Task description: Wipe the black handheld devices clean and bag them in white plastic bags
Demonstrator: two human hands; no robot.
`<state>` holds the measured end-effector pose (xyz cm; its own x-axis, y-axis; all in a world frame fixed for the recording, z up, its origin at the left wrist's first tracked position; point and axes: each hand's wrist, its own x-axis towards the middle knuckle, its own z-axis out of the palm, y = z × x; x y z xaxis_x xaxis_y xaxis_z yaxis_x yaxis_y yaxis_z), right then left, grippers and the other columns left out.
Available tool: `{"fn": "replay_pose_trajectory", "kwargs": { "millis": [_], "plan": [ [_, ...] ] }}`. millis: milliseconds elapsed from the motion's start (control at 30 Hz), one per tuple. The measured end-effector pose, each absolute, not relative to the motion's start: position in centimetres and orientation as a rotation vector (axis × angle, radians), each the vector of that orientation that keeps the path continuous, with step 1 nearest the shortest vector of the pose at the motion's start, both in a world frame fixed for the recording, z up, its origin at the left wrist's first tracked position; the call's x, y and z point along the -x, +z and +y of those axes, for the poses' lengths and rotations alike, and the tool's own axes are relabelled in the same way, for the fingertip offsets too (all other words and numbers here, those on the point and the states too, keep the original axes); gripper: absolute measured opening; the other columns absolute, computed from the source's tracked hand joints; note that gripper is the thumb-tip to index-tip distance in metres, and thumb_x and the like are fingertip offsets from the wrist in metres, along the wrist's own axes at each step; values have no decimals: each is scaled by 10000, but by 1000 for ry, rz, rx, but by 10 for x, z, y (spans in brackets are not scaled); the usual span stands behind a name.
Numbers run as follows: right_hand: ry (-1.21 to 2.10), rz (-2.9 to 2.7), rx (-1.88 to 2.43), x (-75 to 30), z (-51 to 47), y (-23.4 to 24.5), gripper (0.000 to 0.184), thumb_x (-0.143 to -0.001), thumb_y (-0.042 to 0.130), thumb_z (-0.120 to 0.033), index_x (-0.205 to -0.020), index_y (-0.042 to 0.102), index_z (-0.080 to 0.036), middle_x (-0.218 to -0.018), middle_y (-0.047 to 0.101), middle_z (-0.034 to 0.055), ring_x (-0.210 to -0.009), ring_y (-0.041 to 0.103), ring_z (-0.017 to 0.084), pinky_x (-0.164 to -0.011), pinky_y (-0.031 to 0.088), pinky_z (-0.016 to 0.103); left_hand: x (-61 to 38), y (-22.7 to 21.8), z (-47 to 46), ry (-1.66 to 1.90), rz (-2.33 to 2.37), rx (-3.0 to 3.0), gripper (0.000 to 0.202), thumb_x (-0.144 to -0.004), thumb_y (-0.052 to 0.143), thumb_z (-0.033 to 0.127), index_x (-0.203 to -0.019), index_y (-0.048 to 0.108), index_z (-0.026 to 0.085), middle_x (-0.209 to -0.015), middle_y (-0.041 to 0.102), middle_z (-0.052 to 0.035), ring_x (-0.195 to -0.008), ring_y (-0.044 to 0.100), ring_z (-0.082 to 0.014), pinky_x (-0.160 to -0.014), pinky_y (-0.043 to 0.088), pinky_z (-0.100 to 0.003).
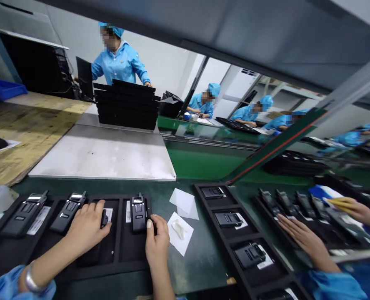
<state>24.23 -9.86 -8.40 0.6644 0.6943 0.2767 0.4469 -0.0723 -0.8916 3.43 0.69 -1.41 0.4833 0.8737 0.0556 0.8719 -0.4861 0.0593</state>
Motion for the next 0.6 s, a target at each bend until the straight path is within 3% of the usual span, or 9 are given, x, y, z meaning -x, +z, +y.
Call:
{"fn": "replay_pose_trajectory", "kwargs": {
  "millis": [167, 267, 367, 467, 600],
  "plan": [
    [270, -932, 1706, -241, -99, -82, 324, -910, 529, -436, -1047, 688, -190, -1112, 644, 116, -1061, 588, 245, -958, 464, 420, -35, -12, 11, 374, 1455, -2594, 802, -874, 536, 294, -1540, 108, 166, -1060, 526, -102, -767, 620, -225, -662, 495, -322],
    [267, -927, 1701, -238, -97, -82, 324, -913, 524, -435, -1050, 681, -186, -1111, 648, 112, -1049, 596, 234, -946, 473, 401, -49, -5, 29, 507, 1368, -2608, 864, -884, 536, 272, -1551, -7, 196, -1057, 503, -93, -779, 616, -223, -665, 507, -319],
    [258, -917, 1694, -241, -102, -80, 360, -909, 513, -460, -1059, 668, -172, -1088, 654, 118, -993, 615, 230, -891, 503, 389, -62, 1, 52, 648, 1289, -2632, 858, -883, 557, 261, -1549, 29, 147, -1126, 502, -138, -981, 582, -286, -809, 523, -387],
    [177, -879, 1746, -261, -126, -75, 421, -872, 534, -506, -1067, 653, -152, -1067, 646, 139, -924, 618, 256, -857, 500, 431, -54, 4, 60, 757, 1209, -2645, 779, -888, 576, 274, -1530, 159, 127, -1283, 465, -181, -1186, 481, -326, -993, 458, -468],
    [-107, -782, 2050, -320, -173, -81, 518, -768, 560, -623, -1039, 670, -195, -1061, 636, 162, -1005, 580, 370, -924, 420, 549, -4, 3, 36, 832, 1129, -2617, 526, -925, 526, 248, -1430, 394, 182, -1385, 450, -148, -1284, 430, -298, -1091, 389, -489]
  ]
}}
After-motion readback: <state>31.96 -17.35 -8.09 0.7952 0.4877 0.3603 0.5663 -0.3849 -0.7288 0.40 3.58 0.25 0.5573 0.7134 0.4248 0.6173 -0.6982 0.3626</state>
